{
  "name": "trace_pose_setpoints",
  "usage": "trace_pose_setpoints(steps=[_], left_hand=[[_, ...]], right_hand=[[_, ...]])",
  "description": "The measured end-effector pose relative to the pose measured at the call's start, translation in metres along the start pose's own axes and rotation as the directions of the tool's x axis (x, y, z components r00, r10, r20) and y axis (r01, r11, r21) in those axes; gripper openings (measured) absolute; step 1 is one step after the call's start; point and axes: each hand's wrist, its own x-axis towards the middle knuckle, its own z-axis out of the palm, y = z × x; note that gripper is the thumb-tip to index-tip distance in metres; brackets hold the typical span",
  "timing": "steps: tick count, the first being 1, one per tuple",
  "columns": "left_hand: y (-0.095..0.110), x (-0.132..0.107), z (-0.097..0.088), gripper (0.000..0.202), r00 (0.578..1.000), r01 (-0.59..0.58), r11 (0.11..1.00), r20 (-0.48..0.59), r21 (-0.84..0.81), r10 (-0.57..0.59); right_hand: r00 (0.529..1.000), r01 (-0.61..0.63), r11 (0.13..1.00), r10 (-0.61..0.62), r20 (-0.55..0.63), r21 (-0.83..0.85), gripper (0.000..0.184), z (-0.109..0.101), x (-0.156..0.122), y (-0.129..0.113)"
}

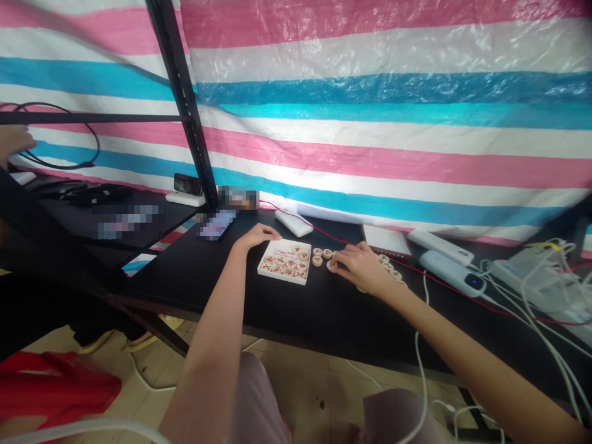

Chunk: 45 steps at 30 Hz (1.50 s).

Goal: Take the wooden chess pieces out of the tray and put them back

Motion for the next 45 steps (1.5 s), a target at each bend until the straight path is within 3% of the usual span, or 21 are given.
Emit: trace_pose_setpoints(steps=[6, 12, 17, 21, 26, 32, 35, 40, 43, 45], left_hand=[[0.0, -0.002, 0.0, 0.03, 1.0, 0.005, 1.0, 0.005, 0.007, -0.005], [-0.008, 0.002, -0.001, 0.033, 1.0, -0.016, 1.0, 0.013, 0.0, 0.016], [-0.011, 0.005, -0.001, 0.032, 1.0, -0.022, 1.0, 0.011, -0.01, 0.023], [-0.01, 0.005, 0.0, 0.029, 1.0, -0.025, 0.999, 0.007, -0.031, 0.025], [-0.01, 0.006, 0.001, 0.029, 0.999, -0.036, 0.999, 0.006, -0.032, 0.037], [-0.011, 0.006, 0.0, 0.032, 1.0, -0.025, 0.999, 0.017, -0.035, 0.025], [-0.009, 0.004, -0.001, 0.031, 1.0, -0.013, 1.0, 0.014, -0.02, 0.014], [-0.004, 0.002, -0.001, 0.03, 1.0, -0.008, 1.0, 0.013, 0.007, 0.008], [-0.004, 0.002, -0.001, 0.032, 1.0, -0.007, 1.0, 0.014, 0.014, 0.006], [-0.004, 0.002, -0.001, 0.033, 1.0, 0.001, 1.0, 0.006, 0.012, -0.001]], right_hand=[[0.999, 0.005, 0.997, -0.009, -0.047, -0.078, 0.025, 0.008, -0.003, -0.006], [0.998, -0.01, 0.992, 0.003, -0.057, -0.123, 0.027, 0.002, 0.007, -0.009], [1.0, -0.018, 0.994, 0.016, -0.024, -0.109, 0.027, -0.004, 0.05, -0.027], [0.993, -0.048, 0.999, 0.046, 0.111, 0.02, 0.027, 0.004, 0.091, -0.042], [0.99, -0.055, 0.994, 0.042, 0.135, 0.091, 0.02, 0.008, 0.108, -0.046], [0.984, -0.174, 0.955, 0.175, 0.017, 0.24, 0.025, -0.015, 0.075, -0.01], [0.99, -0.14, 0.923, 0.131, 0.049, 0.358, 0.025, -0.02, 0.037, 0.01], [0.968, -0.238, 0.936, 0.249, -0.013, 0.259, 0.026, -0.004, -0.014, 0.019], [0.981, -0.167, 0.963, 0.185, -0.064, 0.212, 0.011, 0.007, -0.021, 0.018], [0.99, -0.095, 0.978, 0.113, -0.089, 0.184, 0.012, 0.011, -0.019, 0.017]])
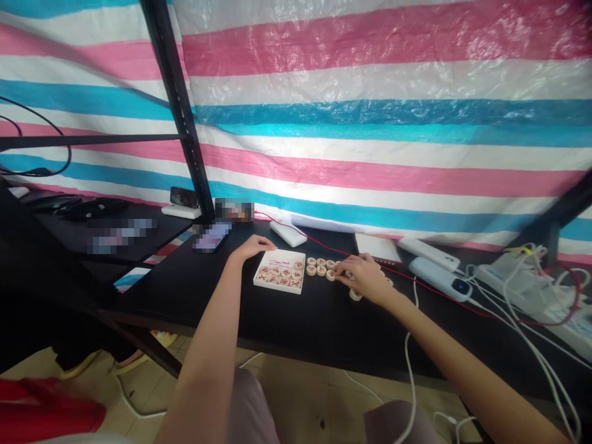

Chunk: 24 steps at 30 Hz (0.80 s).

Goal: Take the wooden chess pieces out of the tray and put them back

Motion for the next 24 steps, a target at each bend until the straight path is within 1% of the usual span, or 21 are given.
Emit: trace_pose_setpoints(steps=[2, 5, 10, 14, 16, 18, 21, 22, 24], left_hand=[[0.0, 0.0, 0.0, 0.033, 1.0, 0.004, 1.0, -0.002, -0.001, -0.004], [0.001, -0.001, 0.0, 0.033, 1.0, -0.003, 1.0, 0.002, 0.005, 0.003], [0.004, -0.002, 0.001, 0.032, 1.0, 0.006, 1.0, 0.0, 0.01, -0.006], [0.001, -0.001, 0.001, 0.033, 1.0, 0.006, 1.0, 0.013, -0.008, -0.005], [-0.001, 0.0, 0.001, 0.034, 1.0, -0.001, 1.0, 0.011, -0.014, 0.001], [-0.002, 0.0, 0.001, 0.033, 1.0, -0.002, 1.0, 0.008, -0.018, 0.002], [-0.001, 0.0, 0.001, 0.033, 1.0, -0.004, 1.0, 0.003, -0.018, 0.005], [-0.001, 0.0, 0.001, 0.032, 1.0, -0.005, 1.0, 0.003, -0.018, 0.005], [-0.001, -0.001, 0.001, 0.032, 1.0, -0.006, 1.0, 0.004, -0.019, 0.006]], right_hand=[[0.999, 0.05, 0.998, -0.051, -0.018, -0.032, 0.012, 0.0, 0.003, -0.001], [0.996, 0.077, 0.991, -0.081, -0.03, -0.107, 0.012, -0.002, 0.005, -0.003], [0.997, 0.072, 0.982, -0.077, -0.021, -0.177, 0.011, -0.003, 0.005, -0.003], [0.997, 0.076, 0.964, -0.077, 0.005, -0.253, 0.011, -0.004, 0.006, -0.004], [0.996, 0.08, 0.959, -0.085, -0.007, -0.27, 0.01, -0.006, 0.006, -0.006], [0.992, 0.118, 0.955, -0.125, -0.008, -0.271, 0.013, -0.007, 0.005, -0.009], [0.976, 0.218, 0.936, -0.217, 0.035, -0.275, 0.02, -0.006, 0.0, -0.01], [0.972, 0.235, 0.93, -0.232, 0.046, -0.283, 0.023, -0.005, -0.002, -0.009], [0.974, 0.227, 0.925, -0.224, 0.046, -0.305, 0.028, -0.003, -0.005, -0.008]])
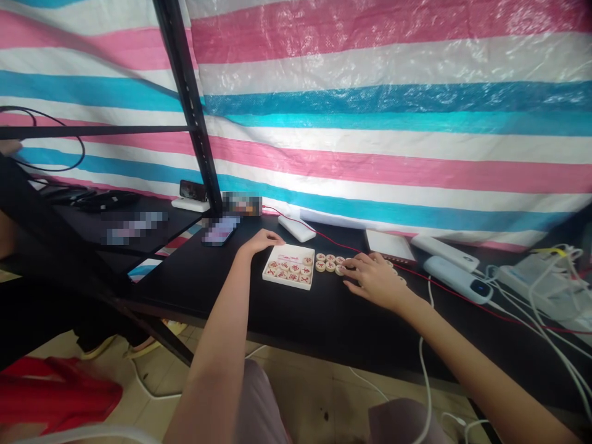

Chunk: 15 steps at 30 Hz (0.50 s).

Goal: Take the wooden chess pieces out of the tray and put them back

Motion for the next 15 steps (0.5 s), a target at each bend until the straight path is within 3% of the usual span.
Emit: trace_pose_setpoints(steps=[5, 9, 12, 15], left_hand=[[0.0, 0.0, 0.0, 0.031, 1.0, 0.003, 1.0, -0.001, -0.002, -0.003], [0.001, 0.001, -0.001, 0.031, 1.0, 0.014, 1.0, 0.012, -0.006, -0.014], [0.001, 0.001, 0.0, 0.03, 1.0, 0.017, 1.0, 0.004, -0.004, -0.017], [0.0, 0.002, 0.001, 0.03, 1.0, 0.015, 1.0, -0.014, -0.004, -0.015]], right_hand=[[0.998, -0.037, 0.999, 0.038, -0.045, 0.018, 0.029, -0.02, 0.006, -0.011], [0.995, -0.052, 0.989, 0.063, -0.071, 0.142, 0.028, -0.042, 0.038, -0.031], [0.991, -0.099, 0.985, 0.085, 0.1, 0.142, 0.029, -0.038, 0.075, -0.035], [0.927, -0.163, 0.974, 0.096, 0.363, 0.158, 0.027, -0.022, 0.109, -0.03]])
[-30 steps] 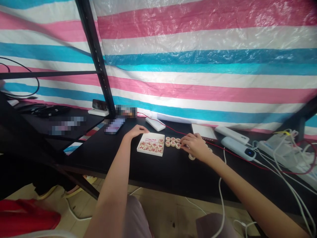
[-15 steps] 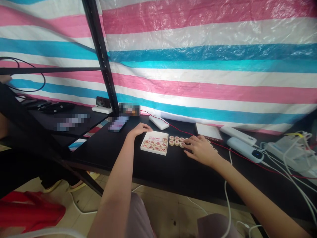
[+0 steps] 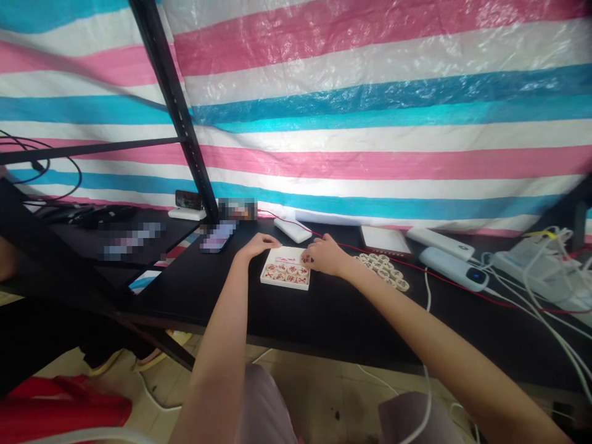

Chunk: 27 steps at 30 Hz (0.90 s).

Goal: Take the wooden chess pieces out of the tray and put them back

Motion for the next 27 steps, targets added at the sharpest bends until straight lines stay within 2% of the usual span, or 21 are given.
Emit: trace_pose_setpoints(steps=[3, 6, 8, 10, 13, 14, 17, 20, 23, 27], left_hand=[[-0.002, 0.002, 0.0, 0.03, 1.0, -0.01, 1.0, 0.004, 0.003, 0.01], [-0.002, 0.003, -0.001, 0.031, 1.0, -0.013, 1.0, 0.016, 0.009, 0.013], [0.0, 0.002, -0.002, 0.031, 1.0, -0.01, 1.0, 0.022, 0.016, 0.01], [0.003, 0.0, -0.002, 0.033, 1.0, -0.007, 1.0, 0.023, 0.029, 0.006], [0.007, -0.003, -0.002, 0.034, 1.0, 0.002, 0.999, 0.016, 0.037, -0.003], [0.008, -0.004, -0.001, 0.034, 1.0, 0.005, 0.999, 0.016, 0.034, -0.006], [0.009, -0.004, -0.001, 0.035, 1.0, 0.013, 1.0, 0.021, 0.023, -0.013], [0.006, -0.002, -0.002, 0.033, 0.999, 0.01, 1.0, 0.031, 0.022, -0.01], [0.005, -0.001, -0.003, 0.032, 0.999, 0.001, 0.999, 0.041, 0.032, -0.003], [0.007, -0.003, -0.002, 0.034, 1.0, 0.01, 0.999, 0.022, 0.04, -0.01]], right_hand=[[0.994, -0.011, 1.0, 0.009, 0.106, 0.015, 0.017, 0.002, 0.023, 0.001], [0.996, -0.006, 1.0, 0.007, 0.086, -0.006, 0.016, -0.001, 0.028, -0.004], [1.0, -0.018, 1.0, 0.018, 0.016, -0.018, 0.022, -0.004, 0.022, -0.004], [0.987, -0.077, 0.997, 0.077, -0.14, 0.0, 0.026, -0.006, 0.011, 0.004], [0.907, -0.186, 0.979, 0.202, -0.37, 0.077, 0.026, -0.004, -0.017, 0.027], [0.891, -0.208, 0.974, 0.227, -0.393, 0.092, 0.025, -0.002, -0.029, 0.035], [0.888, -0.25, 0.966, 0.254, -0.383, 0.061, 0.025, 0.014, -0.067, 0.052], [0.878, -0.269, 0.963, 0.26, -0.403, 0.036, 0.025, 0.036, -0.096, 0.056], [0.852, -0.289, 0.956, 0.279, -0.444, 0.047, 0.025, 0.052, -0.107, 0.051], [0.839, -0.294, 0.956, 0.266, -0.474, 0.015, 0.027, 0.063, -0.102, 0.045]])
